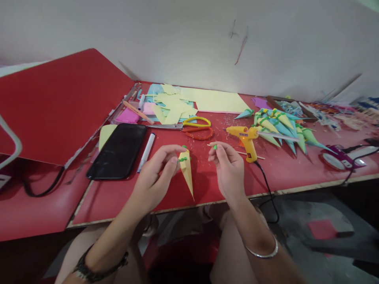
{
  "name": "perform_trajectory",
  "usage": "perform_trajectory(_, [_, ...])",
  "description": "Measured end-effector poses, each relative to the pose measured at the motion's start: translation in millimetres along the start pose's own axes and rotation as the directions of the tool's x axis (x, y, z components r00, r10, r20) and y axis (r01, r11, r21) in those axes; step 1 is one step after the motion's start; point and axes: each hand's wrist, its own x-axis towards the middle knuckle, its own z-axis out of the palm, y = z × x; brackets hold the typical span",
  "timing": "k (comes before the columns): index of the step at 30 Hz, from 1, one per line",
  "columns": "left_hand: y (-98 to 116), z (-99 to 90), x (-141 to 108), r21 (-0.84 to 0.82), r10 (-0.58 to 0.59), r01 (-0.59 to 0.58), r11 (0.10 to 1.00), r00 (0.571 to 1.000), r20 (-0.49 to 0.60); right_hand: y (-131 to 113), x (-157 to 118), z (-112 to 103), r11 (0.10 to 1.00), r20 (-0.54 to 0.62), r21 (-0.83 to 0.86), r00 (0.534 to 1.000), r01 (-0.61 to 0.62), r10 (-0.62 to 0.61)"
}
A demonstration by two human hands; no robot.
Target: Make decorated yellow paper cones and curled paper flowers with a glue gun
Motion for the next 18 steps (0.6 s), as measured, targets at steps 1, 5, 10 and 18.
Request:
perform_trajectory(1, [-1.1, -1.8, 0.6, 0.09, 0.014, -0.016, 0.996, 1.0, 0.024, 0.7, 0.9, -0.5, 1.0, 0.009, 0.007, 1.0, -0.007, 0.007])
perform_trajectory(5, [-8.9, -2.9, 0.7, 0.375, 0.065, -0.159, 0.913, 0.965, 0.252, -1.2, -1.0, 2.9, 0.999, 0.072, -0.024, 0.996, -0.044, 0.046])
perform_trajectory(10, [-16.2, 2.2, 0.5, 0.63, 0.064, -0.403, 0.664, 0.87, 0.488, 0.6, -1.2, 5.2, 0.998, 0.094, -0.003, 0.994, -0.06, 0.06])
perform_trajectory(18, [-14.9, -0.9, 1.1, 0.66, 0.072, -0.457, 0.596, 0.85, 0.522, 0.0, -1.1, 3.9, 0.999, 0.135, -0.021, 0.989, -0.051, 0.053])
